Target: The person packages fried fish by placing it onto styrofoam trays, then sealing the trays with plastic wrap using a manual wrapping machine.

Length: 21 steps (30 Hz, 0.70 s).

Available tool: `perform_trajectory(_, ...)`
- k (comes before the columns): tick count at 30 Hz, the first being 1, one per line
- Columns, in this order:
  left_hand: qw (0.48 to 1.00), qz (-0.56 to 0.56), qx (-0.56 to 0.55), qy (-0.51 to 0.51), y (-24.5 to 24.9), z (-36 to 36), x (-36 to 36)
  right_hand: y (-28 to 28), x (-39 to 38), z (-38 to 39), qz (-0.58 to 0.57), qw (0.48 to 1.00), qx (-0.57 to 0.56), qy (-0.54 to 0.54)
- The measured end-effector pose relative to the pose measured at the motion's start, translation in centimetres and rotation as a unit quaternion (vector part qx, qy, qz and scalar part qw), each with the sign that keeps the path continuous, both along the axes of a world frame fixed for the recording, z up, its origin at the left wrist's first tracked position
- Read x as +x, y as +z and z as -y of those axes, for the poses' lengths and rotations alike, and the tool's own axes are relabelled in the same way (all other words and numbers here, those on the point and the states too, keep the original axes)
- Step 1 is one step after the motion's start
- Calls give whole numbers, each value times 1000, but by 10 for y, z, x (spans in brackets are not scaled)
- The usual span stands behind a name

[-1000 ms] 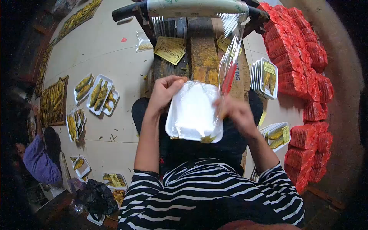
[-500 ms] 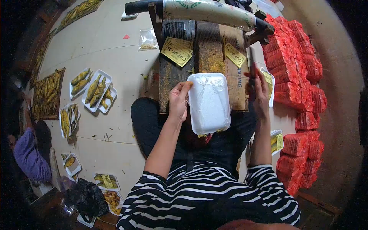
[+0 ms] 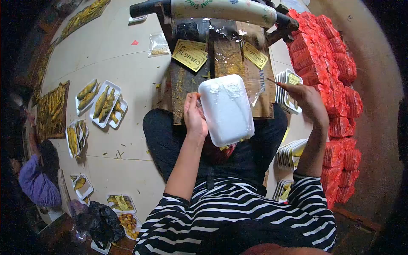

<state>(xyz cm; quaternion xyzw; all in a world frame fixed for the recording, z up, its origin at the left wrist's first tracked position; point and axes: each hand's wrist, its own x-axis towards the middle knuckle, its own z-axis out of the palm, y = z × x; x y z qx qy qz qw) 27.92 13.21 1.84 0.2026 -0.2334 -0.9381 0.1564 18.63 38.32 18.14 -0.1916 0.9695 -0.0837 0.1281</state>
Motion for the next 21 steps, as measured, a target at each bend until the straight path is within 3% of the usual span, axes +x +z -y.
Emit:
perform_trajectory(1, 1000, 11, 9, 18, 0, -3, -3, -19, 0, -14, -14, 1000, 5, -24)
perform_trajectory(5, 998, 6, 67, 9, -13, -6, -8, -114, 20, 4, -78, 952, -295, -5)
perform_trajectory(8, 999, -17, 30, 27, -16, -6, -6, -145, 26, 28, -237, 930, -281, -19)
perform_trajectory(11, 999, -19, 29, 41, -21, -7, -3, -126, 26, 41, -198, 930, -307, -26)
perform_trajectory(12, 998, -20, 34, 44, -20, -8, -5, -125, 21, 45, -123, 912, -392, -8)
perform_trajectory(13, 999, -19, 32, 40, -19, -9, -5, -121, 19, 45, 11, 889, -452, -71)
perform_trajectory(15, 999, -18, 31, 34, -15, -8, -3, -108, 17, 51, 275, 776, -535, -189)
perform_trajectory(16, 999, -32, 21, 28, -14, -7, -3, -110, 13, 50, 270, 756, -547, -238)
perform_trajectory(19, 999, -30, 13, -15, -14, -2, -3, -106, -2, 70, 43, 776, -628, -37)
perform_trajectory(21, 1000, -15, 1, -27, -7, 0, -5, -88, -9, 95, -25, 891, -427, 153)
